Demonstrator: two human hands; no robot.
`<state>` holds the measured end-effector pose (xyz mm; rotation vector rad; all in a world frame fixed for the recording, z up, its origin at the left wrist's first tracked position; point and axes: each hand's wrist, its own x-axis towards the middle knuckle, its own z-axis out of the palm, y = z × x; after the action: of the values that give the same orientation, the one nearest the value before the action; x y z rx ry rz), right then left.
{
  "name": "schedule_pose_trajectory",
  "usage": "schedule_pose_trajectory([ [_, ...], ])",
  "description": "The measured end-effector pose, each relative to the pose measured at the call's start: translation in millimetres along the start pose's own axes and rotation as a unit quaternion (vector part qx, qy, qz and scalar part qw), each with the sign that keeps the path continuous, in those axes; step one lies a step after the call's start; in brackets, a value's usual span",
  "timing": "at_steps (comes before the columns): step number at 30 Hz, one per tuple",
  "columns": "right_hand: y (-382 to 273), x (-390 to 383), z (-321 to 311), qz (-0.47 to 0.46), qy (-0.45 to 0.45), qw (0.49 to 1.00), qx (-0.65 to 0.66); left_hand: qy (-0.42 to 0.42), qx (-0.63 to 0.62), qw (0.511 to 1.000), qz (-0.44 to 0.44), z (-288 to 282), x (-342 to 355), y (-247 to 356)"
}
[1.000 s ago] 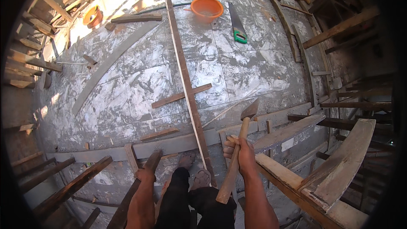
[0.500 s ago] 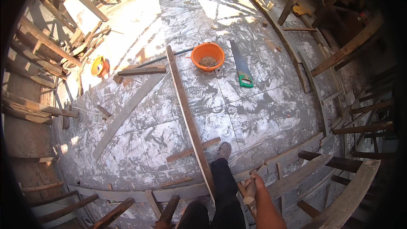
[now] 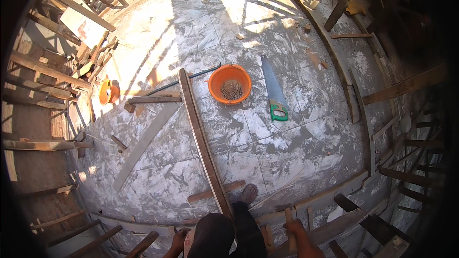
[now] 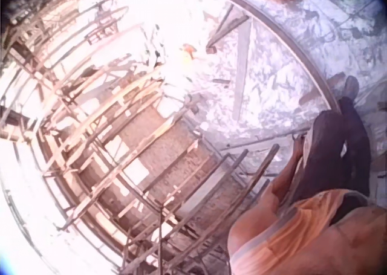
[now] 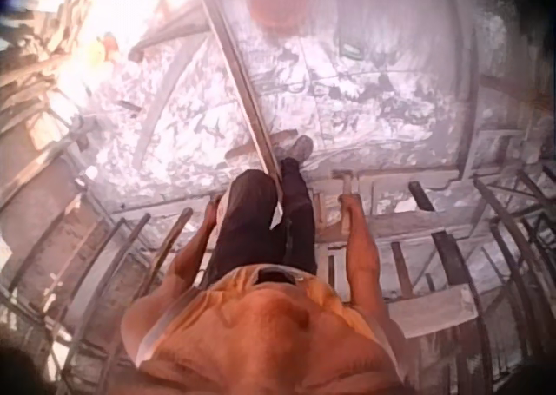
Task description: The person hammers a nail into a wooden board, uses a hand saw to cut a piece of wood, and then lifts and repositions a long wooden beam.
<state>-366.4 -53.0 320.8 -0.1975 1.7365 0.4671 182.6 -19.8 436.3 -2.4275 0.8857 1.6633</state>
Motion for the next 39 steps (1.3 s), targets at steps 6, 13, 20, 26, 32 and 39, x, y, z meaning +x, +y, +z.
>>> schedule_pose_trajectory([
  [6, -99, 17, -55, -0.114, 0.126, 0.985, -0.007, 0.009, -0.049, 0.999, 0.011, 12, 30, 53],
  [13, -328, -105, -85, -0.31, 0.107, 0.943, 0.052, -0.061, -0.052, 0.997, -0.006, 14, 81, 69],
  [20, -564, -50, -93, -0.37, 0.071, 0.925, -0.042, -0.028, -0.267, 0.957, -0.115, -24, 121, 245],
  [26, -714, -3, -98, -0.361, 0.068, 0.906, -0.21, -0.003, -0.387, 0.914, -0.118, 9, 153, 278],
  [32, -757, 18, -111, -0.362, 0.227, 0.723, -0.543, 0.069, -0.442, 0.87, -0.206, 91, 131, 295],
  [39, -760, 15, -66, -0.566, 0.276, 0.431, -0.646, 0.108, -0.443, 0.822, -0.341, 219, 127, 327],
])
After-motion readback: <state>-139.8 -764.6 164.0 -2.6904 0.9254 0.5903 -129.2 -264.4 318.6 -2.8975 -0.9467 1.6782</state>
